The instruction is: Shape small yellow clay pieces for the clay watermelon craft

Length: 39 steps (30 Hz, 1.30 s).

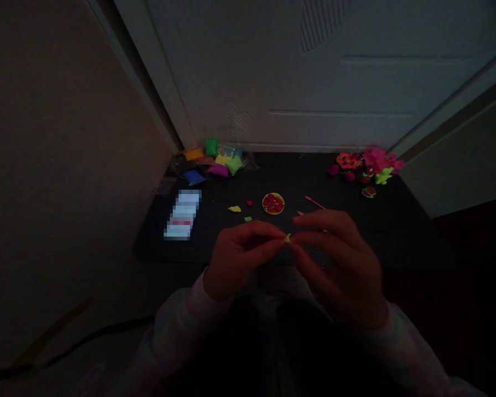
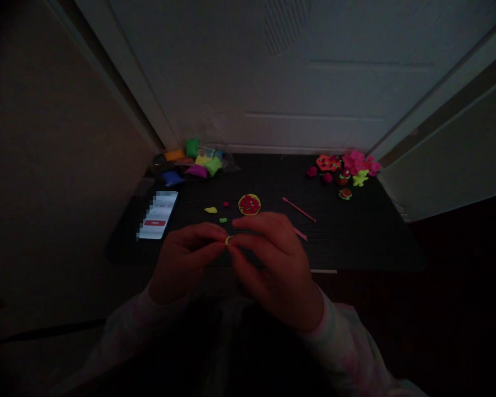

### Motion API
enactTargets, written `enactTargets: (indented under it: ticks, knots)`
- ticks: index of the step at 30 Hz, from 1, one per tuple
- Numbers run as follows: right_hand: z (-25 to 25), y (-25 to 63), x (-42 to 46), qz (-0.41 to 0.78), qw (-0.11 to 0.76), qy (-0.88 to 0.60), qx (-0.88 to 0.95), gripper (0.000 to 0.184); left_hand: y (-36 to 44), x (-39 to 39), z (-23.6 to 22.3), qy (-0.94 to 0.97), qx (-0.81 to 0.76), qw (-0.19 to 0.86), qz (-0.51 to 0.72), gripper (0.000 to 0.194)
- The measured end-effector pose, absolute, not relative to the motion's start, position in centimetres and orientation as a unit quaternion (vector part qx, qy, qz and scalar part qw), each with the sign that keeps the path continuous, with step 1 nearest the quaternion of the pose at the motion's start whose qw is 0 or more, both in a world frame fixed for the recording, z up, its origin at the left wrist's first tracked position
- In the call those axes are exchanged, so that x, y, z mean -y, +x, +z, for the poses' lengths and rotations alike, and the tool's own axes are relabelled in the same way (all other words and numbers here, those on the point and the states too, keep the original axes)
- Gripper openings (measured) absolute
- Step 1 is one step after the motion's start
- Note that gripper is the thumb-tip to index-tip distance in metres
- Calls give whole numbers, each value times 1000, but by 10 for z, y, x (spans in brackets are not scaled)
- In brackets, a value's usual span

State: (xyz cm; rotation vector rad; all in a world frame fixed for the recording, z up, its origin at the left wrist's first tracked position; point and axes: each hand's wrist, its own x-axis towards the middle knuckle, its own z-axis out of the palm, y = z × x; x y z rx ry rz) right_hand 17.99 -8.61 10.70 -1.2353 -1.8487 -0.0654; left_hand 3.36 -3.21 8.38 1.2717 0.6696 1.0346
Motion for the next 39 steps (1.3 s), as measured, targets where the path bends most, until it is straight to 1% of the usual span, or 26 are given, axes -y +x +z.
enactTargets:
  ticks: [7,13,19,23,32,36,39]
  knots:
    - [108,181,89,1,448,-511,734,12,33,33,88,610,-308,573,452,10]
    - [107,178,86,-5,449,-517,729,9,34,35,92,633,-315,529,469,13]
    - [108,180,88,23,454,-520,723,14,35,37,88,617,-311,531,492,13]
    - [108,182,89,27,452,-528,718,13,36,38,85,616,-309,526,499,13]
    - [108,179,87,69,460,-543,699,8,35,39,84,665,-284,456,518,16]
    - [107,179,87,60,465,-537,701,9,36,40,84,674,-282,436,526,17]
    - [108,180,87,36,458,-536,709,10,35,40,84,673,-284,438,524,17]
